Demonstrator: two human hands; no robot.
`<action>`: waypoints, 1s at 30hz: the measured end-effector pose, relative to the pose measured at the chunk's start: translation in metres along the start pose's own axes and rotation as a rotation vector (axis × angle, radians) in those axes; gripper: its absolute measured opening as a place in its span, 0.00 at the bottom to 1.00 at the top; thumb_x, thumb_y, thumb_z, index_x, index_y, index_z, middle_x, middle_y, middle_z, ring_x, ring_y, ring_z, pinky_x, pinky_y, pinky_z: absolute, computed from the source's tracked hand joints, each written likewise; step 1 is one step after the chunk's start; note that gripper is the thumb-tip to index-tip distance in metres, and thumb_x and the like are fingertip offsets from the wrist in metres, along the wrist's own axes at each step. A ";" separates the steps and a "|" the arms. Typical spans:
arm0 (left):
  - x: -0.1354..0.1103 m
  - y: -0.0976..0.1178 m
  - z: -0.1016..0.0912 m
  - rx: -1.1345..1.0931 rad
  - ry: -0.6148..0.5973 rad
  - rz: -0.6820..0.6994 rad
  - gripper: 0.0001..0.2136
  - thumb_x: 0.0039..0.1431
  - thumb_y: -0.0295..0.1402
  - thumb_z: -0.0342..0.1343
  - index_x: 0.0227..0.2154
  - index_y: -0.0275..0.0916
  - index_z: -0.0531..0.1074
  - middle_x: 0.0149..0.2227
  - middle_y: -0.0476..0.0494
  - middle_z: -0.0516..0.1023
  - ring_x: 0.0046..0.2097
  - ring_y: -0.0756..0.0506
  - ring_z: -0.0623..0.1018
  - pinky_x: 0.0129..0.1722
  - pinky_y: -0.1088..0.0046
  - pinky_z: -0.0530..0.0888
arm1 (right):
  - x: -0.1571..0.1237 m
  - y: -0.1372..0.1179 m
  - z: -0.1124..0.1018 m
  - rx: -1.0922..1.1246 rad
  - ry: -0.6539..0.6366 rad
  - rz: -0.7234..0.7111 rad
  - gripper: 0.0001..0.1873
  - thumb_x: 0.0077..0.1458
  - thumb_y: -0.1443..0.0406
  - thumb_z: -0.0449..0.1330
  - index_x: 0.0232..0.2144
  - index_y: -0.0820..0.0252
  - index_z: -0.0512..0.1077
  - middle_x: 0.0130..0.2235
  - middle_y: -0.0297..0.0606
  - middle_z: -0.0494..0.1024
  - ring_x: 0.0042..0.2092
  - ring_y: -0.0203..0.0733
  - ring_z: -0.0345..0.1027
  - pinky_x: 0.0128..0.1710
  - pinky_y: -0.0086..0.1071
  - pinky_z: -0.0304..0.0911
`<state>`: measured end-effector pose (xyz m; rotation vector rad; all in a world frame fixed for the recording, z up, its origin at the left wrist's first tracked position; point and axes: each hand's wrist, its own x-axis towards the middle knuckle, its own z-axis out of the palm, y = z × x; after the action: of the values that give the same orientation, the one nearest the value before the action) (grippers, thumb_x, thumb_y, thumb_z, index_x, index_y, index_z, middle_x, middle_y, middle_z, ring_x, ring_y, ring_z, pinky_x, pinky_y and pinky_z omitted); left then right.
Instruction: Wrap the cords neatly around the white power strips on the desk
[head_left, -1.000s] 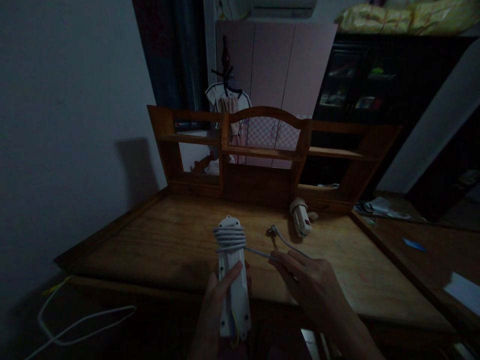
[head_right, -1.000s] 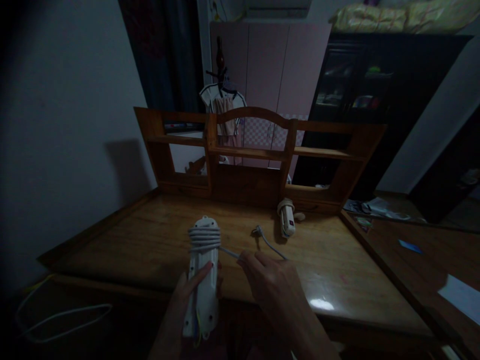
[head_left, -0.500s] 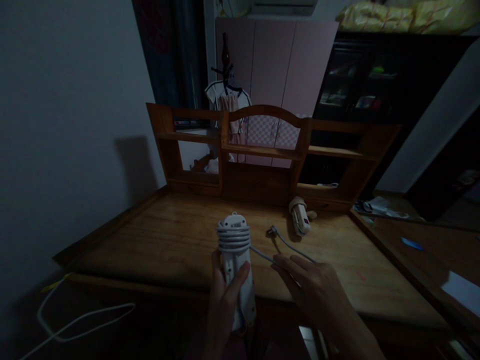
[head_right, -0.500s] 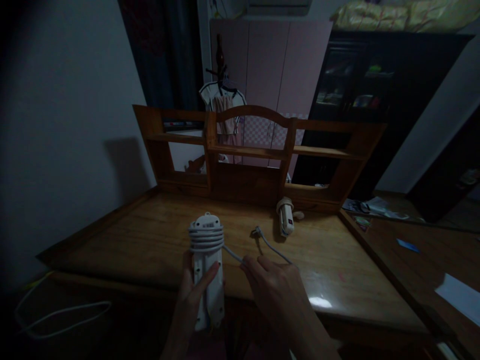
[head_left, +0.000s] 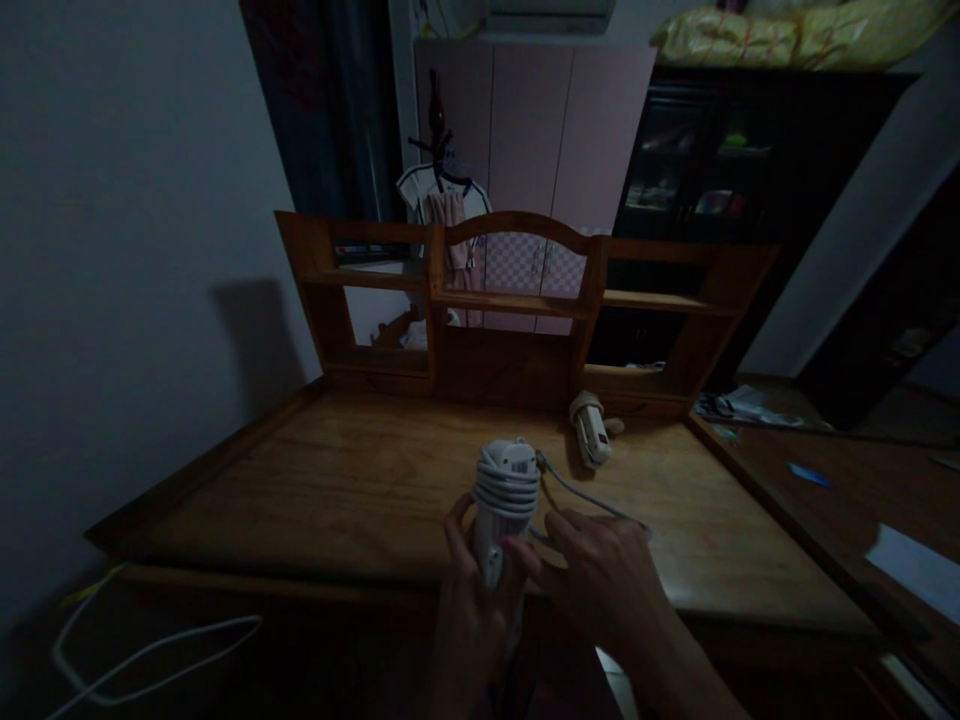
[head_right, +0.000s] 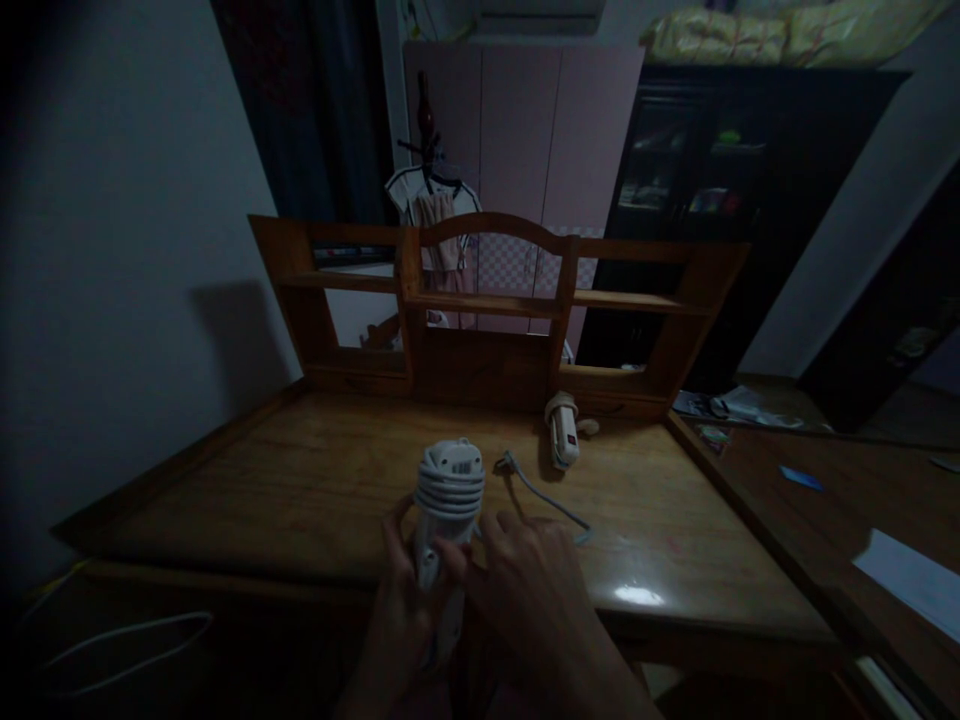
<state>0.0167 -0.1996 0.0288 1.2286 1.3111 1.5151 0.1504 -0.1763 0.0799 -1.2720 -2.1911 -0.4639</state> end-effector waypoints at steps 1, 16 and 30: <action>-0.002 0.003 0.003 -0.010 -0.005 -0.017 0.32 0.55 0.44 0.58 0.58 0.42 0.49 0.51 0.34 0.71 0.48 0.38 0.76 0.45 0.63 0.71 | 0.002 0.001 0.000 -0.013 0.010 0.006 0.21 0.57 0.50 0.57 0.22 0.58 0.68 0.21 0.34 0.72 0.22 0.42 0.67 0.25 0.34 0.39; -0.004 0.004 0.017 -0.174 0.037 -0.016 0.41 0.56 0.43 0.58 0.65 0.48 0.38 0.61 0.37 0.61 0.59 0.40 0.67 0.54 0.66 0.67 | 0.008 0.010 0.000 0.110 -0.014 0.052 0.25 0.58 0.50 0.56 0.17 0.59 0.66 0.18 0.32 0.71 0.20 0.38 0.66 0.24 0.32 0.41; -0.002 0.009 0.011 -0.284 0.071 -0.135 0.39 0.53 0.42 0.61 0.64 0.46 0.45 0.42 0.43 0.75 0.41 0.44 0.77 0.40 0.71 0.73 | 0.004 0.013 0.000 0.156 0.048 0.083 0.22 0.61 0.56 0.55 0.18 0.59 0.66 0.18 0.30 0.70 0.19 0.33 0.64 0.23 0.31 0.42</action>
<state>0.0281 -0.2009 0.0374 0.8966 1.1520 1.5949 0.1602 -0.1675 0.0828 -1.2493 -2.0817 -0.2820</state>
